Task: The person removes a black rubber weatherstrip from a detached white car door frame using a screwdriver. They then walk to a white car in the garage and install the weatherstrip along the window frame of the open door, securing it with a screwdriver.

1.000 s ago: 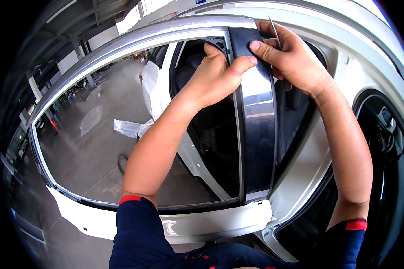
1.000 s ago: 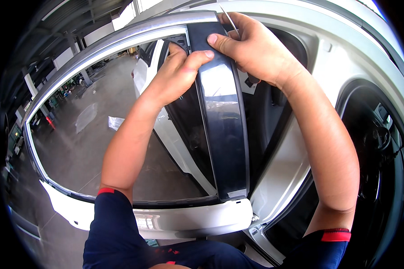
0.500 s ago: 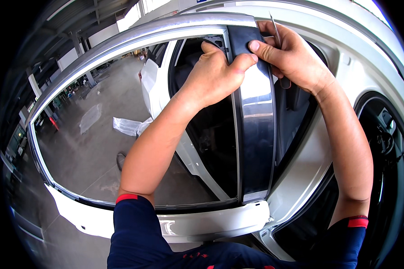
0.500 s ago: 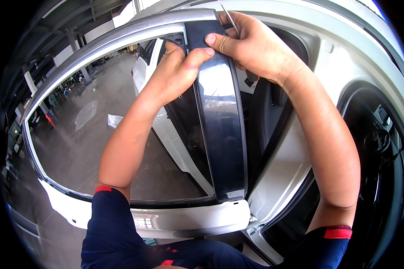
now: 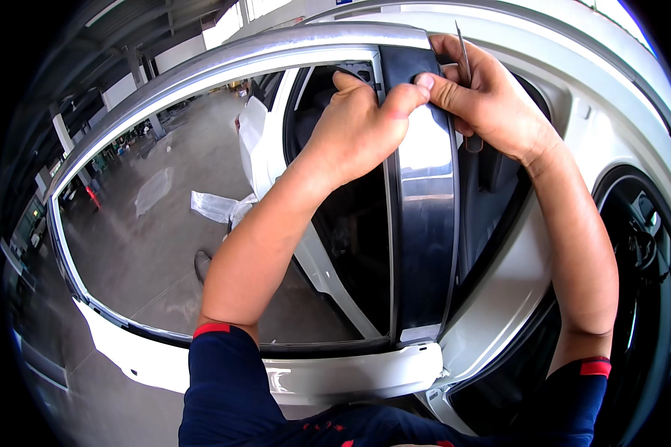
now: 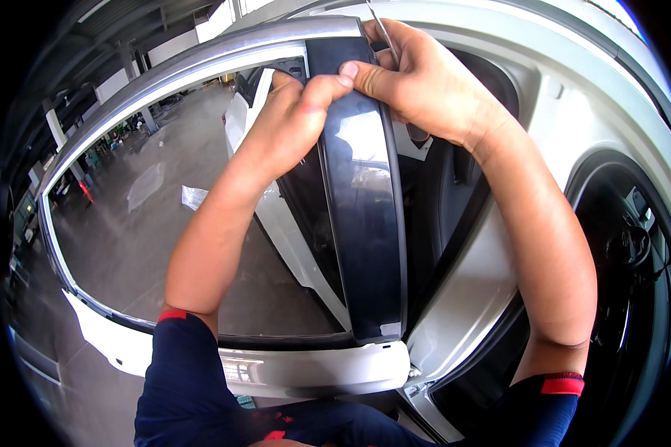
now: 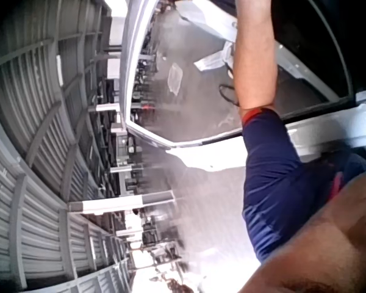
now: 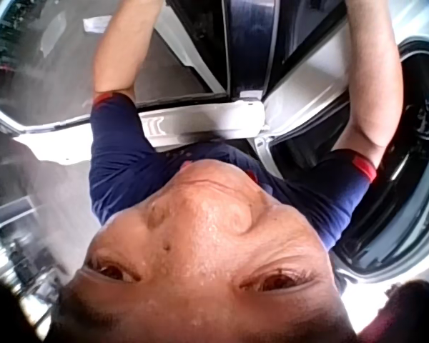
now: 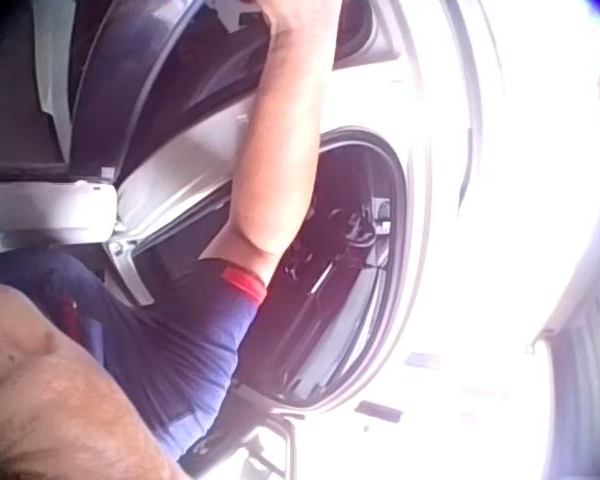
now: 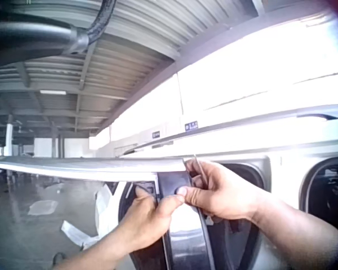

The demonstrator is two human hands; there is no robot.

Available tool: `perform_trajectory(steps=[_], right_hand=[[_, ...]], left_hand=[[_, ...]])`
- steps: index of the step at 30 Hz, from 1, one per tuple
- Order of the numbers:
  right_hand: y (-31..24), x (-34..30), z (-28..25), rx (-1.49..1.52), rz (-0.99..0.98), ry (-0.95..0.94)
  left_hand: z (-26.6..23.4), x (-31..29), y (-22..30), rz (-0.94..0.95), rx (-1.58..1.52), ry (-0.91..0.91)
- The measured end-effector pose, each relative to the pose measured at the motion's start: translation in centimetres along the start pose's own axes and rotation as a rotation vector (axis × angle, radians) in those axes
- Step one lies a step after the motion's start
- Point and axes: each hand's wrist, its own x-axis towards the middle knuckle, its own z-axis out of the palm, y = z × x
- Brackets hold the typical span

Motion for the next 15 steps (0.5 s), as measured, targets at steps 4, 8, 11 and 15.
perform_trajectory(steps=[4, 8, 11, 15], right_hand=[[-0.1, -0.2, 0.3, 0.023, -0.028, 0.008], [-1.0, -0.2, 0.3, -0.049, -0.008, 0.052], [-1.3, 0.8, 0.3, -0.293, -0.229, 0.201], [-6.1, 1.6, 1.6, -0.65, -0.442, 0.223]], left_hand=[[0.4, 0.2, -0.5, 0.01, 0.148, 0.07], [-0.4, 0.3, -0.8, -0.08, -0.023, -0.008], [-0.7, 0.1, -0.2, -0.301, -0.229, -0.079], [-0.6, 0.0, -2.1, -0.188, -0.479, -0.134]])
